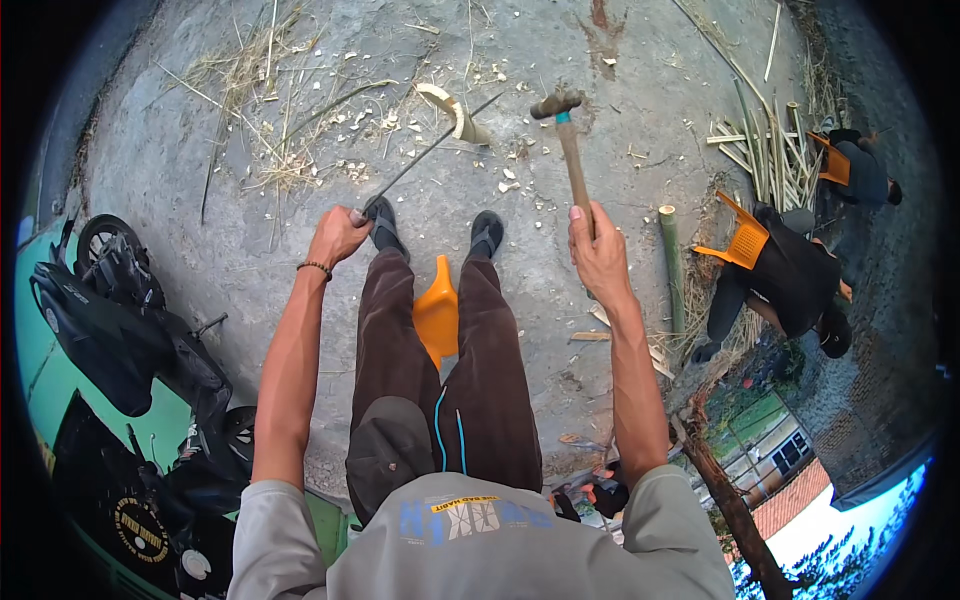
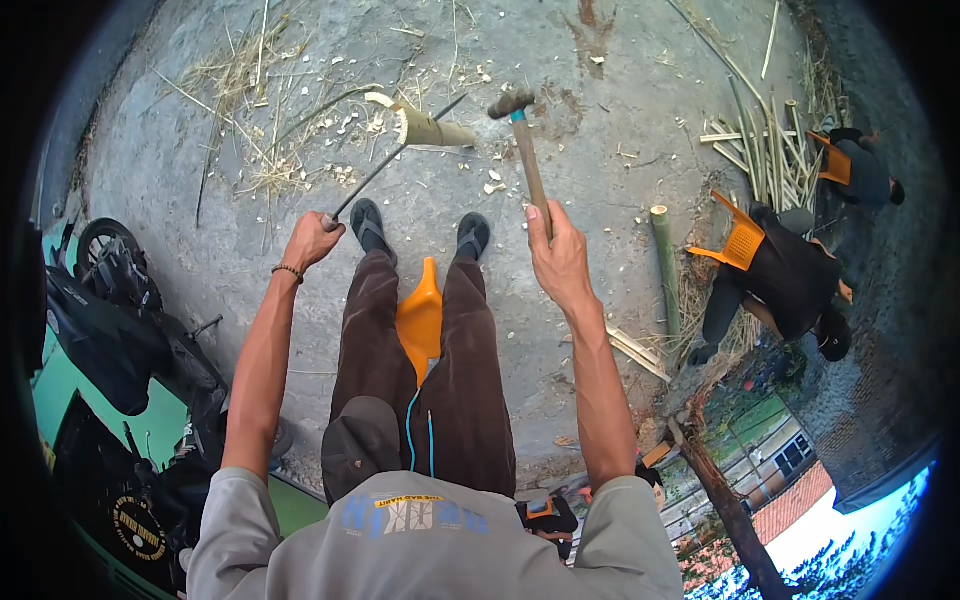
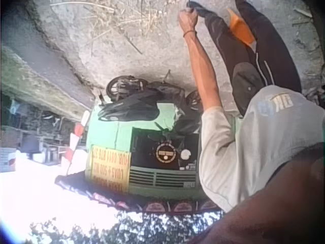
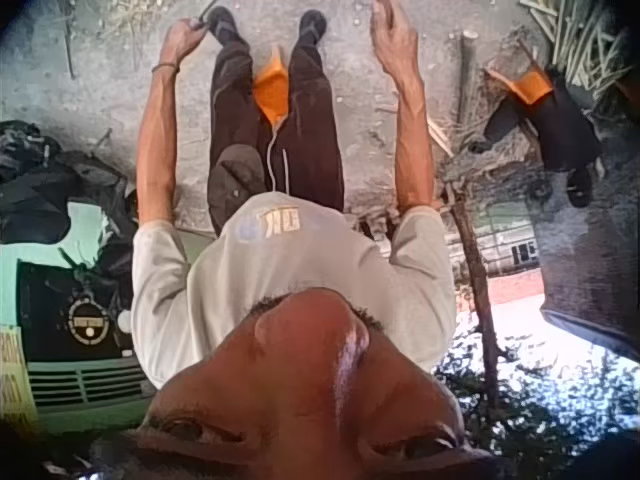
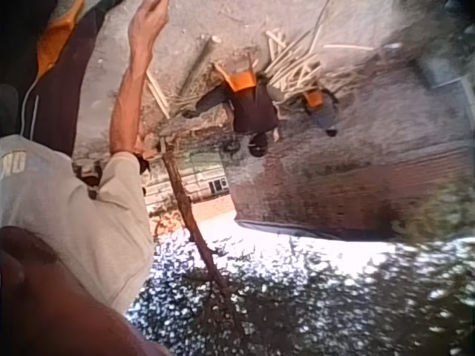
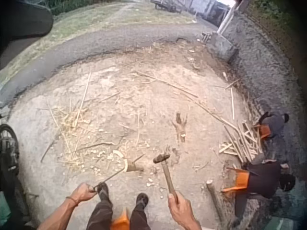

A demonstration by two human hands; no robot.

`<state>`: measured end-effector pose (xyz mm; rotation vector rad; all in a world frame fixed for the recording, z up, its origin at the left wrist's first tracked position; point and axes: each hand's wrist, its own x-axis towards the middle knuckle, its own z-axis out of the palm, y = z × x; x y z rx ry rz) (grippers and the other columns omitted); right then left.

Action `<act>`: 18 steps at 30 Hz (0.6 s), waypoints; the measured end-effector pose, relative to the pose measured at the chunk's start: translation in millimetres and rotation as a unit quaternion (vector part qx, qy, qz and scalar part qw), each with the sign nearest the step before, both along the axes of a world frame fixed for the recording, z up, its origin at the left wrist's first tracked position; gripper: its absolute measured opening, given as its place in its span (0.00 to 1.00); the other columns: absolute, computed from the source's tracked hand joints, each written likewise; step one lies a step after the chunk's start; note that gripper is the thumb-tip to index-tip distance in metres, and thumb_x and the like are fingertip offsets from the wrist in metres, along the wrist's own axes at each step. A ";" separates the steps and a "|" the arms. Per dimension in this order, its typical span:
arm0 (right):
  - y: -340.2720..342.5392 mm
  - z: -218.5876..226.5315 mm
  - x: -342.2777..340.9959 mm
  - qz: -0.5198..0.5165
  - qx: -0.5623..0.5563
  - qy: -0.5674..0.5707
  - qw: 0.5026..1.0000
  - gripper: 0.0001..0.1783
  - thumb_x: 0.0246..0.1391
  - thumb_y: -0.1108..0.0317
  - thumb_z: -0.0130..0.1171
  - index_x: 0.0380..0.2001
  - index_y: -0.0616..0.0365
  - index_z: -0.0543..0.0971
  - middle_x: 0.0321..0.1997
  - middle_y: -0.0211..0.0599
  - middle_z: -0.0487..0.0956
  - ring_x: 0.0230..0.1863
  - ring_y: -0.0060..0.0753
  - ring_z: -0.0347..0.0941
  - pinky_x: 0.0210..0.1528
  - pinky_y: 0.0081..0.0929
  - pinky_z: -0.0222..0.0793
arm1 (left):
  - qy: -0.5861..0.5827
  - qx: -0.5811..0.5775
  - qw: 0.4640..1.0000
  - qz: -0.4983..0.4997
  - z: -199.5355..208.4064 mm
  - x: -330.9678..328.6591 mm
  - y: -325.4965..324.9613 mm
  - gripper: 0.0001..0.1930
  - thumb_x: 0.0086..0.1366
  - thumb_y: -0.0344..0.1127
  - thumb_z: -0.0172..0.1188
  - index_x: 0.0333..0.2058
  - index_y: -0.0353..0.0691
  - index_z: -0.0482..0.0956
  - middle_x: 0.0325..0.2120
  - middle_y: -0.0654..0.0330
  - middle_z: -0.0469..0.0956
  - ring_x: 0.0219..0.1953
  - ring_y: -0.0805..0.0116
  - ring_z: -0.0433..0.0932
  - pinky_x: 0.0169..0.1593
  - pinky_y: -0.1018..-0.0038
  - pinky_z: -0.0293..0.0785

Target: The person splits a bamboo segment using a large knife and a hammer, then peels and smooths the inner nodes and edges.

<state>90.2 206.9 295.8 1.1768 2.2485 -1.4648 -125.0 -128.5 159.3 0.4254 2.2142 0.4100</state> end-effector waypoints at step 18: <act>-19.4 46.8 -63.8 0.068 0.072 0.107 0.989 0.16 0.70 0.56 0.49 0.39 0.61 0.70 0.16 0.48 0.69 0.17 0.51 0.70 0.22 0.41 0.63 | 0.012 -0.005 1.000 0.007 3.6 6.3 -2.4 0.18 0.55 0.42 0.62 0.22 0.28 0.74 0.16 0.41 0.71 0.20 0.44 0.71 0.29 0.58 0.69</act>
